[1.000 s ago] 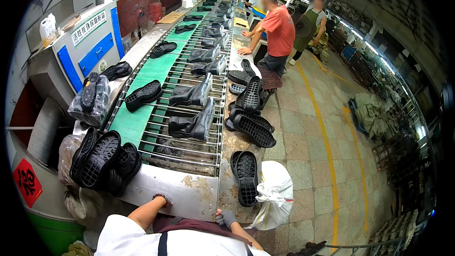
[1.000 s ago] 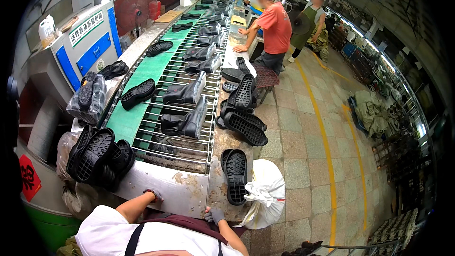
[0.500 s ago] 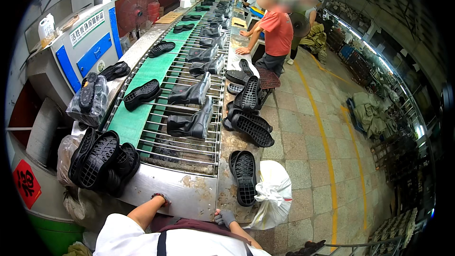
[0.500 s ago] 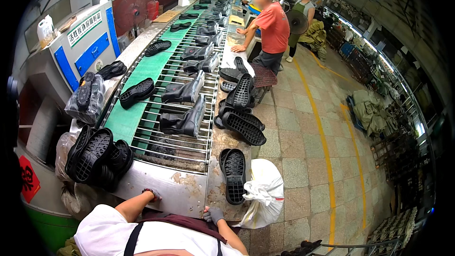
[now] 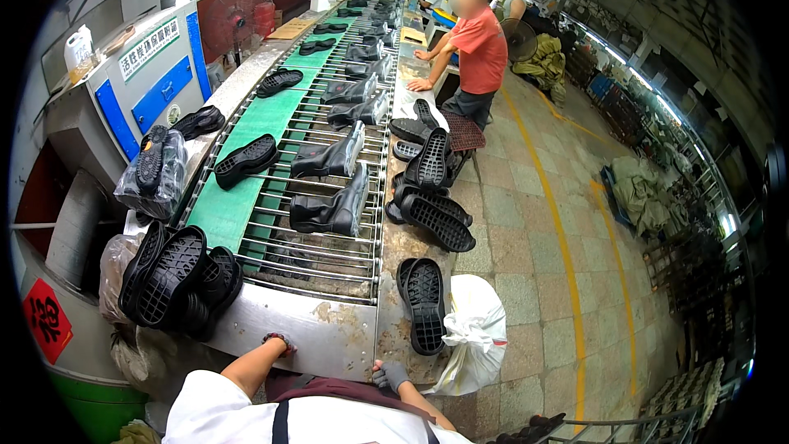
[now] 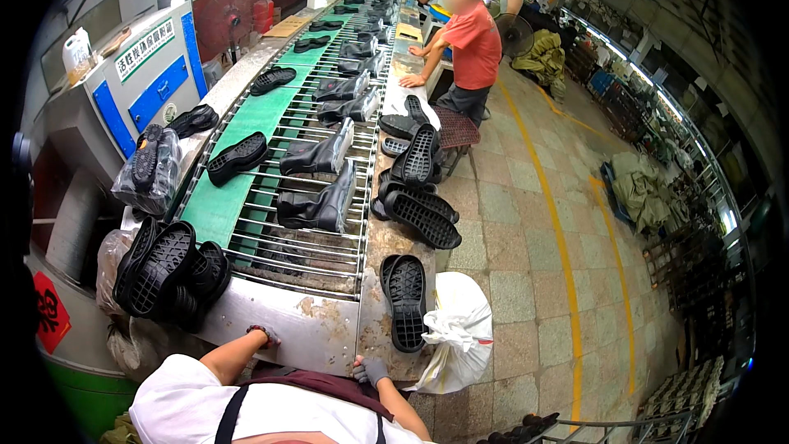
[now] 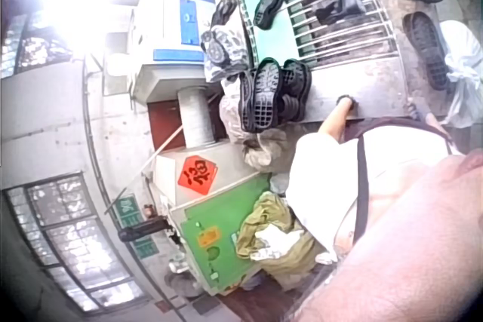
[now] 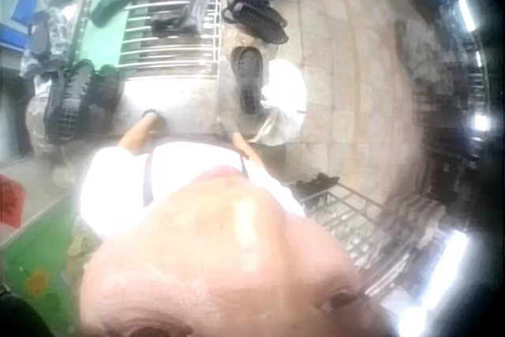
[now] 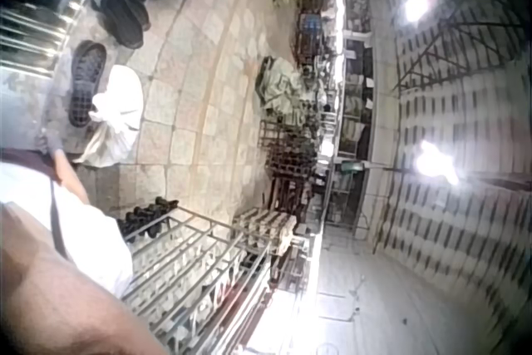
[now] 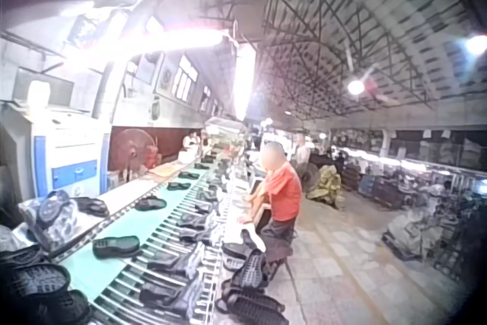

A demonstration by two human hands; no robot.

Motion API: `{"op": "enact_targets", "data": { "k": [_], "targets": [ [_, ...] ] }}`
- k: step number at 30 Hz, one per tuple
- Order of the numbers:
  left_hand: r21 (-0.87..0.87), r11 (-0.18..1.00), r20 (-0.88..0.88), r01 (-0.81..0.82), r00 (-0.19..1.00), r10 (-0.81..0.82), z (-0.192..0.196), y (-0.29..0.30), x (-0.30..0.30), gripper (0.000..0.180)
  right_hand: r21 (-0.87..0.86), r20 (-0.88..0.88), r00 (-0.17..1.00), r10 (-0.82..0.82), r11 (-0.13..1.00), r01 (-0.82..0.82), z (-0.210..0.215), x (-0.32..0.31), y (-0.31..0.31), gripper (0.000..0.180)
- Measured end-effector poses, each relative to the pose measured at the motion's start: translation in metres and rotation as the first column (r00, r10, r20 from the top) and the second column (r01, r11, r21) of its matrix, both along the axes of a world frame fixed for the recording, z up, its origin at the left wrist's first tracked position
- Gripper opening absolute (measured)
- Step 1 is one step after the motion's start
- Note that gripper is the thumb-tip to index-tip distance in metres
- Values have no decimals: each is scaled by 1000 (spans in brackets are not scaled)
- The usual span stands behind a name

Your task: The person takes boots from a rack, puts them on a conveyor, takes soles from a bag, matches them to boots, then ties a large plastic bag.

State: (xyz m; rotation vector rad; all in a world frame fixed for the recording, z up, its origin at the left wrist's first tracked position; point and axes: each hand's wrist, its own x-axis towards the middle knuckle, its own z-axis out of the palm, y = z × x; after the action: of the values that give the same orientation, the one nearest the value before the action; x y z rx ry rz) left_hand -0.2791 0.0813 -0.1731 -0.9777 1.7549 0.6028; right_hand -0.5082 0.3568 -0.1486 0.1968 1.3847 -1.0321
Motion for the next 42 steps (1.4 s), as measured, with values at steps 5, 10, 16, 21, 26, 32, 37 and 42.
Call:
{"op": "enact_targets", "data": {
  "k": [5,10,16,21,26,32,37,42],
  "targets": [
    [17,1000,-5,24,1000,-24,3,1,3,60,-45,92,996,14,999,-10,-19,-5,5,25],
    [1,999,-30,32,999,-32,28,5,-6,59,-33,42,999,8,999,-7,-16,-5,7,26],
    [-41,999,-46,-3,999,1,-52,-4,15,57,-40,63,998,7,999,-5,-20,-5,5,26],
    [-56,998,-16,-19,1000,18,-55,-4,14,56,-31,115,993,-31,999,35,-15,-2,4,25],
    [-7,999,-26,-43,999,43,-38,-2,9,56,-17,237,970,-60,998,66,-25,-5,6,24],
    [-4,1000,18,-26,1000,26,-34,-3,10,57,-31,346,936,-72,996,88,-30,-5,6,26],
    [-9,995,-49,99,994,-99,-2,1,1,33,-41,37,999,30,999,-28,-18,-5,6,25],
    [-34,997,-19,65,998,-66,-4,1,2,33,-32,-26,997,69,997,-69,-24,-5,5,27]
  ]
}}
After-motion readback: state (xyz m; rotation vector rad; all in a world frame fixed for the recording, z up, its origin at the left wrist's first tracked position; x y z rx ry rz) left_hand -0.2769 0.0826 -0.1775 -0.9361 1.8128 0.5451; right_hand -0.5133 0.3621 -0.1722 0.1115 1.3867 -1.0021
